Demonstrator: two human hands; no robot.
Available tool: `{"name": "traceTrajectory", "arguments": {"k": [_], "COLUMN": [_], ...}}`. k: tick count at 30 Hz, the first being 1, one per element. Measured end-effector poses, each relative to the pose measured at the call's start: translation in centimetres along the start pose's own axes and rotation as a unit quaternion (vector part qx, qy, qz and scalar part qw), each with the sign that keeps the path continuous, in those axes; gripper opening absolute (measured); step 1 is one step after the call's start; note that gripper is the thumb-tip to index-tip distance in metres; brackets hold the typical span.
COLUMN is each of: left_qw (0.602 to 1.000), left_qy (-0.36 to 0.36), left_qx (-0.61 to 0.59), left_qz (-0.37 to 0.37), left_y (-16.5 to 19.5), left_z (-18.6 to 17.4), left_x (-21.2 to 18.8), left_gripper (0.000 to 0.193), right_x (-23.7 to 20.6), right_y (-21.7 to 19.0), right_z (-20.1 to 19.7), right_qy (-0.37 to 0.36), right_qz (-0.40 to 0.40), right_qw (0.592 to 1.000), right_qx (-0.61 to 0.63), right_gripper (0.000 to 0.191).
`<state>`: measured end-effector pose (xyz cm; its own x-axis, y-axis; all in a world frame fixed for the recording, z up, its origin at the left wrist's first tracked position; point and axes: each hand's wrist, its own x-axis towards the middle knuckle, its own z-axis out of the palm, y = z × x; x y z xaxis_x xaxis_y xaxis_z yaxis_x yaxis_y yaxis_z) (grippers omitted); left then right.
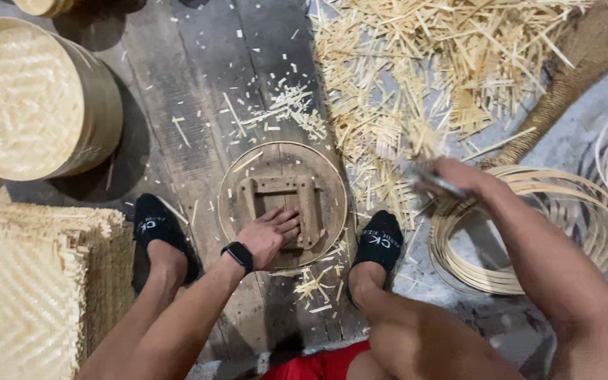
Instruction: The person sits on the floor and repeatedly trims the edges of woven bamboo mats using shears and a wooden jig. They place a mat on the jig, cut the overhanging edges, remove the mat, and stack it with others. The process is repeated for multiple mats.
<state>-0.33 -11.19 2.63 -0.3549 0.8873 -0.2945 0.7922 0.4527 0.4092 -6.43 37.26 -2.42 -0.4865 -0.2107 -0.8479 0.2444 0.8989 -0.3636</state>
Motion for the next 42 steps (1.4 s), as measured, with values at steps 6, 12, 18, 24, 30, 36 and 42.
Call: {"name": "traceTrajectory", "arguments": {"k": [6, 12, 18, 24, 30, 36, 42], "left_qw": [0.998, 0.947, 0.922, 0.95, 0.889, 0.896, 0.912], "left_qy": [-0.046, -0.198, 0.111, 0.166, -0.013, 0.083, 0.092], "left_qx": [-0.044, -0.125, -0.223, -0.158, -0.308, -0.254, -0.231], "left_qz": [-0.019, -0.218, -0.296, -0.212, -0.338, -0.354, -0.326], "left_y": [0.6, 2.3, -2.7, -9.5, -10.3, -9.9, -9.6], "left_z": [-1.9, -6.0, -6.5, -6.1, -7.1, -5.8, -4.8], "left_x": [0.8, 2.0, 4.7, 11.7, 15.5, 15.9, 14.9], "left_gripper": [0.075, 0.065, 0.027, 0.037, 0.034, 0.032, 0.036], "right_x": [2.0, 3.5, 2.2, -0.7, 1.1, 3.8, 2.8], "right_y": [-1.3, -1.9, -4.5, -8.2, -13.7, -12.9, -13.8], "right_z": [0.0, -9.6, -5.6, 3.3, 12.1, 14.2, 15.1], "right_qy": [-0.132, 0.342, 0.305, 0.419, 0.131, 0.176, 0.286], "right_qz": [0.005, 0.205, 0.253, 0.055, -0.015, 0.014, -0.026], "right_qw": [0.988, 0.891, 0.914, 0.876, 0.892, 0.875, 0.882], "right_qx": [-0.085, 0.22, 0.083, 0.232, 0.433, 0.451, 0.373], "right_gripper": [0.046, 0.041, 0.059, 0.059, 0.034, 0.022, 0.017]}}
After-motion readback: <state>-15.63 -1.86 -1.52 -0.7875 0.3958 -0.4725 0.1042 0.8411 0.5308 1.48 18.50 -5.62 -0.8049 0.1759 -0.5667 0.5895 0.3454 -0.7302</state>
